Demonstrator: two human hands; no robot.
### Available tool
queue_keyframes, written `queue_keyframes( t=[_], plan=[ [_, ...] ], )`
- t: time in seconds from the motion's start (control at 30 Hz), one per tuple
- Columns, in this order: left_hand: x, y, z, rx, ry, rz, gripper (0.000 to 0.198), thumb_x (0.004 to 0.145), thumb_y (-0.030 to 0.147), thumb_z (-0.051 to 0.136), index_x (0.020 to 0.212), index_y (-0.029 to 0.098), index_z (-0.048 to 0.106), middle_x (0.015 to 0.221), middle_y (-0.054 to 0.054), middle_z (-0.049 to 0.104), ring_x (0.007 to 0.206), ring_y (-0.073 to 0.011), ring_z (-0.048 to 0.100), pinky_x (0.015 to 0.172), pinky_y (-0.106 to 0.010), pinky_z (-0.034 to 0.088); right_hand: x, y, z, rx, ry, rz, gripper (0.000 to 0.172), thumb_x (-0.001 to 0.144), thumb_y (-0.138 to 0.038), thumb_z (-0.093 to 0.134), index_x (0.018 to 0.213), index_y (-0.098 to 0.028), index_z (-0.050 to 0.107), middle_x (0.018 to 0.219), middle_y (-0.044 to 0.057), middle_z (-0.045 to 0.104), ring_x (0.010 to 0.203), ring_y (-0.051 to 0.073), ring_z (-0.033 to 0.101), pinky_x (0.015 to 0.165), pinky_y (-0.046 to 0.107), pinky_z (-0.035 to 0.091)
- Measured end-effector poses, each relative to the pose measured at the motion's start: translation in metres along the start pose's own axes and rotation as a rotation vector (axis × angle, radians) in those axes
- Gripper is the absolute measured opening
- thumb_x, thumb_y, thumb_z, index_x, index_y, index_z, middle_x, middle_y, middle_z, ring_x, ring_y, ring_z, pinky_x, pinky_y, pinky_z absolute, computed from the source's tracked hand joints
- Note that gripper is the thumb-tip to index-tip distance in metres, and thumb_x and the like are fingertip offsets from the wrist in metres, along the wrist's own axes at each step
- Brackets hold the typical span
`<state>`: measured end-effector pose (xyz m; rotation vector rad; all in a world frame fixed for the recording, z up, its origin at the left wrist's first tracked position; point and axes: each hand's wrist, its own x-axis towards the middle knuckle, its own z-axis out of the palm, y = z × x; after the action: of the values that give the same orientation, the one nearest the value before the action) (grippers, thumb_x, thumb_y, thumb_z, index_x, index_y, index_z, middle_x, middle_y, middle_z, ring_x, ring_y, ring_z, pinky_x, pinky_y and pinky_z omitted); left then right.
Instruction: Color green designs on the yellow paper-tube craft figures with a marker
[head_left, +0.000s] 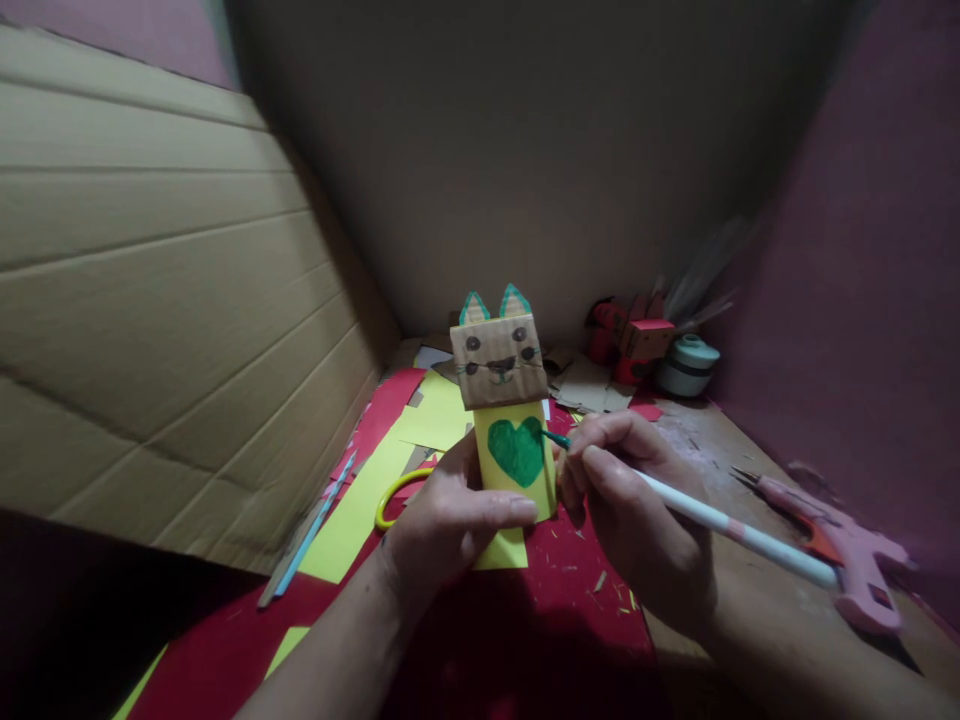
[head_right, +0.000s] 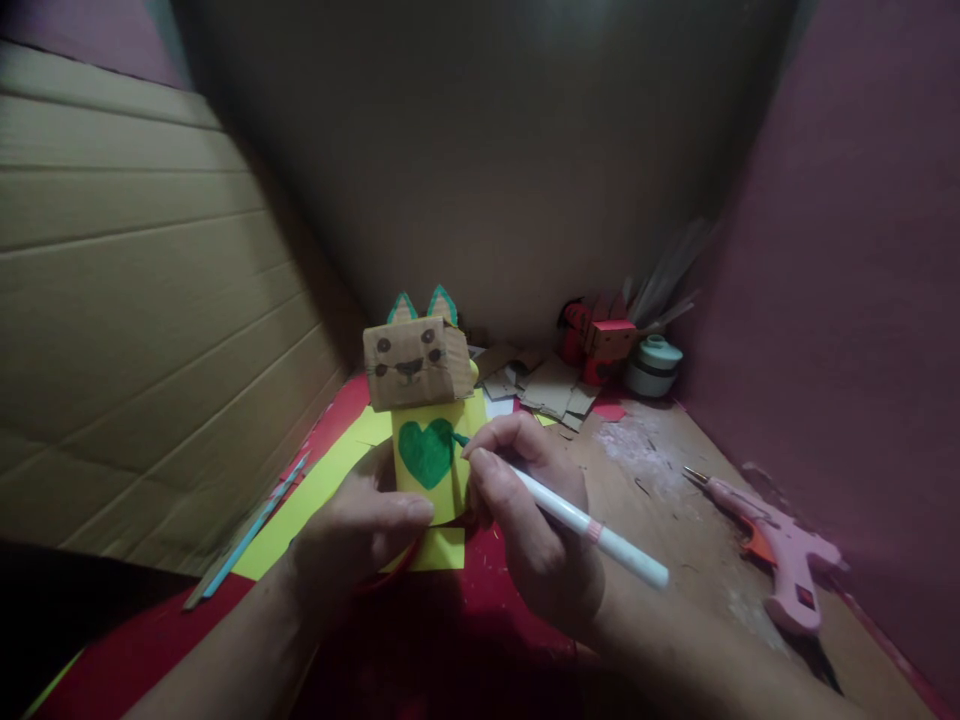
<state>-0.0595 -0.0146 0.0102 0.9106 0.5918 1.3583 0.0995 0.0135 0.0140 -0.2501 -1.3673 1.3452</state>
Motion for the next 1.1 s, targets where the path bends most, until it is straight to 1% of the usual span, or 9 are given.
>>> queue_keyframes(
  t=[0.1, 0.23, 0.37, 0.47, 0.6, 0.73, 0.83, 1.0, 1.1],
  plan=[
    [-0.0008, -0.0004, -0.0011, -0.004, -0.026, 0.008, 0.045, 0.058, 0.022, 0.091, 0.101, 0.016, 0.078, 0.087, -0.007, 0.078, 0.082, -0.0212, 0.071, 0.079, -0.031, 0.056, 0.0003, 0.0005, -0.0005, -0.015, -0.002, 0.004, 0.012, 0.104, -0.022, 0.063, 0.096, -0.027, 0.07, 0.068, -0.006, 0.059, 0.059, 0.009, 0.056, 0.056, 0.017, 0.051],
    [-0.0012, 0.0004, -0.0002, 0.001, 0.0, 0.009, 0.049, 0.057, 0.021, 0.091, 0.103, 0.018, 0.075, 0.088, -0.006, 0.078, 0.081, -0.0228, 0.073, 0.08, -0.034, 0.057, 0.0023, 0.0023, -0.0031, -0.05, -0.025, -0.011, 0.01, 0.105, -0.025, 0.063, 0.097, -0.027, 0.07, 0.067, -0.006, 0.062, 0.057, 0.009, 0.059, 0.054, 0.016, 0.05],
    [-0.0023, 0.0015, 0.002, 0.019, 0.005, 0.016, 0.047, 0.058, 0.02, 0.09, 0.101, 0.017, 0.073, 0.086, -0.006, 0.078, 0.079, -0.0246, 0.075, 0.075, -0.034, 0.058, 0.0028, 0.0033, -0.0047, -0.057, -0.022, -0.016, 0.01, 0.104, -0.026, 0.065, 0.095, -0.027, 0.069, 0.067, -0.007, 0.062, 0.058, 0.009, 0.06, 0.053, 0.016, 0.05],
    [-0.0028, 0.0015, 0.0026, 0.018, 0.028, 0.019, 0.047, 0.056, 0.02, 0.09, 0.1, 0.017, 0.072, 0.085, -0.005, 0.078, 0.078, -0.0239, 0.074, 0.073, -0.033, 0.058, 0.0019, 0.0028, -0.0046, -0.037, -0.021, 0.007, 0.011, 0.104, -0.025, 0.065, 0.093, -0.026, 0.069, 0.067, -0.006, 0.061, 0.058, 0.009, 0.058, 0.054, 0.016, 0.049],
    [-0.0029, 0.0016, 0.002, 0.023, 0.023, 0.01, 0.048, 0.057, 0.022, 0.091, 0.1, 0.018, 0.072, 0.084, -0.005, 0.077, 0.079, -0.0245, 0.074, 0.077, -0.035, 0.059, 0.001, 0.0027, -0.0044, -0.032, -0.028, 0.012, 0.013, 0.104, -0.023, 0.063, 0.093, -0.026, 0.069, 0.067, -0.006, 0.06, 0.058, 0.009, 0.058, 0.055, 0.016, 0.05],
    [-0.0034, 0.0009, -0.001, 0.071, 0.029, 0.008, 0.045, 0.057, 0.024, 0.091, 0.098, 0.016, 0.075, 0.086, -0.006, 0.076, 0.076, -0.0215, 0.071, 0.075, -0.033, 0.057, 0.001, 0.0026, -0.0035, -0.063, -0.007, 0.013, 0.014, 0.104, -0.024, 0.063, 0.091, -0.026, 0.069, 0.067, -0.006, 0.059, 0.057, 0.009, 0.058, 0.054, 0.016, 0.05],
    [-0.0031, -0.0002, -0.0038, 0.072, 0.008, 0.005, 0.046, 0.059, 0.026, 0.091, 0.101, 0.015, 0.077, 0.086, -0.007, 0.076, 0.076, -0.0208, 0.069, 0.072, -0.032, 0.055, 0.0016, 0.0014, -0.0016, -0.097, 0.01, 0.018, 0.014, 0.104, -0.024, 0.063, 0.091, -0.026, 0.069, 0.067, -0.006, 0.059, 0.057, 0.008, 0.058, 0.053, 0.015, 0.05],
    [-0.0014, -0.0007, -0.0055, 0.074, -0.024, 0.012, 0.045, 0.061, 0.026, 0.09, 0.103, 0.014, 0.078, 0.085, -0.008, 0.076, 0.077, -0.0216, 0.07, 0.074, -0.033, 0.056, 0.0025, -0.002, 0.0, -0.133, 0.017, 0.018, 0.014, 0.103, -0.022, 0.063, 0.09, -0.026, 0.069, 0.066, -0.007, 0.059, 0.055, 0.008, 0.057, 0.05, 0.014, 0.049],
    [-0.0016, -0.0001, -0.0045, 0.067, 0.01, 0.004, 0.042, 0.059, 0.024, 0.09, 0.098, 0.014, 0.077, 0.087, -0.008, 0.077, 0.076, -0.0213, 0.071, 0.074, -0.033, 0.058, 0.0024, -0.0035, -0.0008, -0.131, 0.004, 0.037, 0.015, 0.102, -0.022, 0.063, 0.088, -0.025, 0.068, 0.066, -0.006, 0.059, 0.055, 0.008, 0.058, 0.051, 0.015, 0.05]
  ],
)
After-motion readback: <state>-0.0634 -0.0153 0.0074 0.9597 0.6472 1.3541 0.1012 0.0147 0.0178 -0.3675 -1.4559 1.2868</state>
